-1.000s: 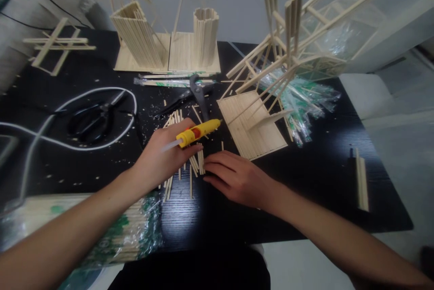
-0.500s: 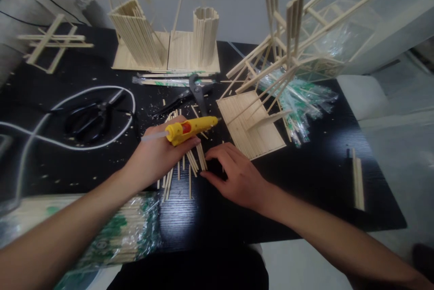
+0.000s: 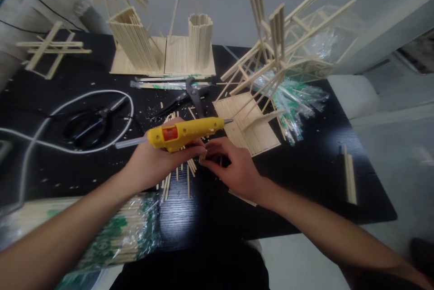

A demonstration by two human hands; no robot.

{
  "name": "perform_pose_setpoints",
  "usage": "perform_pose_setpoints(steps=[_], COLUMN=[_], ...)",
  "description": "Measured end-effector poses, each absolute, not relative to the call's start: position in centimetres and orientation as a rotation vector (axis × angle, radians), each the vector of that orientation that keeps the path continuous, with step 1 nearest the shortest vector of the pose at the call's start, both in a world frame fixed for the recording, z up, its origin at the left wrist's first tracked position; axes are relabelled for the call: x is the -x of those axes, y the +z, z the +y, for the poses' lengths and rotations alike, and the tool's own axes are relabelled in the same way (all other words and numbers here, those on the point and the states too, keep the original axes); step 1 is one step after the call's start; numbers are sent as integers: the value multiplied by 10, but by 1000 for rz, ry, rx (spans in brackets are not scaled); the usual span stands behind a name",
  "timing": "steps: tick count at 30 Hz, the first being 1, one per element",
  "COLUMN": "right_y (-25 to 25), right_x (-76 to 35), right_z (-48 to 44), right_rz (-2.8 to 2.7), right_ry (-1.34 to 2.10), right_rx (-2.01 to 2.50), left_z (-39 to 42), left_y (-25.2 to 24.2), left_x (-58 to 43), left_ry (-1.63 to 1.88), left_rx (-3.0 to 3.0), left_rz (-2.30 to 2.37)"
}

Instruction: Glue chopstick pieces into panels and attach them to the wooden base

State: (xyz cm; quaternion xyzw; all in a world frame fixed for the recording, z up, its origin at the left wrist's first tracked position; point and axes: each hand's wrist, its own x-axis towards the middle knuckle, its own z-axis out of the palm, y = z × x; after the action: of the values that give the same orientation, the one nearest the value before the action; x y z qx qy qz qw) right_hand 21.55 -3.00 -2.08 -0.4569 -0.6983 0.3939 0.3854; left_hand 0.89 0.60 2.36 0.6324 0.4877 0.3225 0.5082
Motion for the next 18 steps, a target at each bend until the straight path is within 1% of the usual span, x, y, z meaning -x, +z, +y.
perform_pose_setpoints(steps=[10,18], right_y=[-27,-27], right_x=[-215,-216], right_z=[-28,-30], right_rz=[-1858,-1914], right_ry=[874,882], right_rx=[1098,1203], left_z=[6,5], left_y=[22,18], left_x=[-8,-6], left_ry=[775,757], left_rx=[-1554,-1599], left_rz=[1059,1004])
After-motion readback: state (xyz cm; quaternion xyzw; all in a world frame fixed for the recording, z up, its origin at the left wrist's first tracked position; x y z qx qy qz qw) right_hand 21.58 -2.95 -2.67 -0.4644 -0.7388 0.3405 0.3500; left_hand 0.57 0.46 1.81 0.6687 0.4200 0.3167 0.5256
